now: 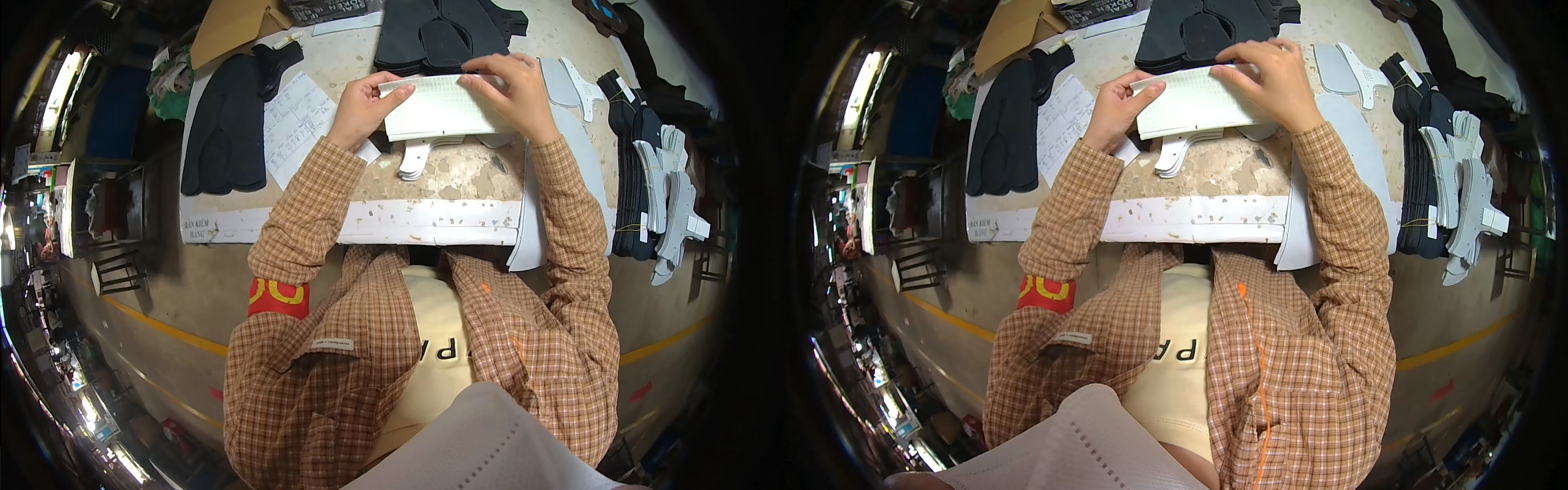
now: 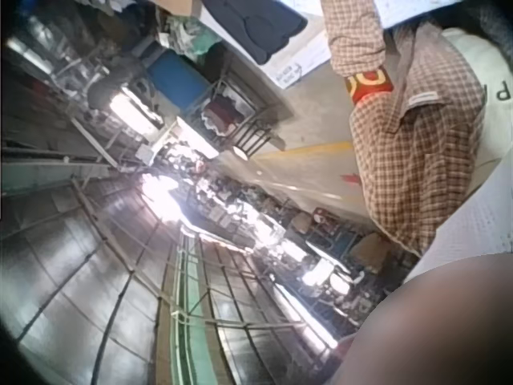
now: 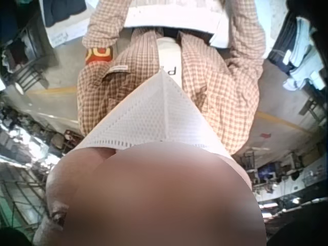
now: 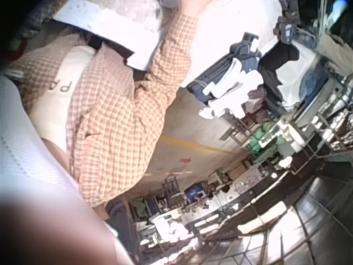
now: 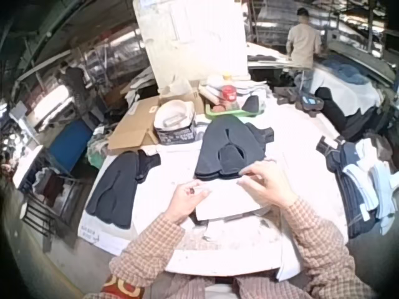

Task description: The person walks to a worktable in a factory and begins sorting white and black fabric pieces. They pick up, align, and stack the pieces by hand, occasionally using a pencil to mark or adjust them. The person continues to organize the pieces into neat piles on the table.

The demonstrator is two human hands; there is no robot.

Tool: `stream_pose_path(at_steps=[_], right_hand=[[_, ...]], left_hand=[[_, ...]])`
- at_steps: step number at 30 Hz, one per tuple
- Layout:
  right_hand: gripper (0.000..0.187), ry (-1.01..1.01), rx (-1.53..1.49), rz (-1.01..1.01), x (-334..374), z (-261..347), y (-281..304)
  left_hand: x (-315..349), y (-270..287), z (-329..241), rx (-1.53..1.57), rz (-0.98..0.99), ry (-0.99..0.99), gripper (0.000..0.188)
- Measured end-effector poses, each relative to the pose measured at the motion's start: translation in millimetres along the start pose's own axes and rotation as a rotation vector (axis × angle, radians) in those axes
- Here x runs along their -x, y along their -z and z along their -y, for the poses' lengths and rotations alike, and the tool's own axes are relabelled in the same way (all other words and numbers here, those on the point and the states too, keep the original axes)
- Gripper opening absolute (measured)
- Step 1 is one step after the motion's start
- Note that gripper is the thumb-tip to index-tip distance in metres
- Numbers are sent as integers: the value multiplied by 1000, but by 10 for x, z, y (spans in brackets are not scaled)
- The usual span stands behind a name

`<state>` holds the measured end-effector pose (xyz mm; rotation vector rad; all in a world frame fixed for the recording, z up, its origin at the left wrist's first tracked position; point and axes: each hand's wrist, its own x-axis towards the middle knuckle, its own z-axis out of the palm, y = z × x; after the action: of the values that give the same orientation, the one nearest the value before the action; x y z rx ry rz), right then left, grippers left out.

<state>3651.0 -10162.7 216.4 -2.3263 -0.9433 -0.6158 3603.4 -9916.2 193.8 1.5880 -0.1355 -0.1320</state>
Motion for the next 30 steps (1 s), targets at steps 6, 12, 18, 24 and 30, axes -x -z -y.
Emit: stream_pose_path(at_steps=[6, 12, 18, 24, 30], right_hand=[[18, -37, -284, 99, 4, 171, -6], [18, 61, -117, 134, 17, 225, 39], [15, 114, -128, -45, 12, 184, -31], [13, 173, -41, -85, 10, 210, -49], [11, 230, 24, -135, 8, 242, -76]], left_hand=[[35, 69, -77, -197, 208, -47, 28], [52, 76, -109, -281, 98, -58, 23], [40, 130, -119, -345, 33, -142, 24], [52, 129, -125, -326, 34, -138, 23], [47, 126, -130, -343, 40, -113, 23]])
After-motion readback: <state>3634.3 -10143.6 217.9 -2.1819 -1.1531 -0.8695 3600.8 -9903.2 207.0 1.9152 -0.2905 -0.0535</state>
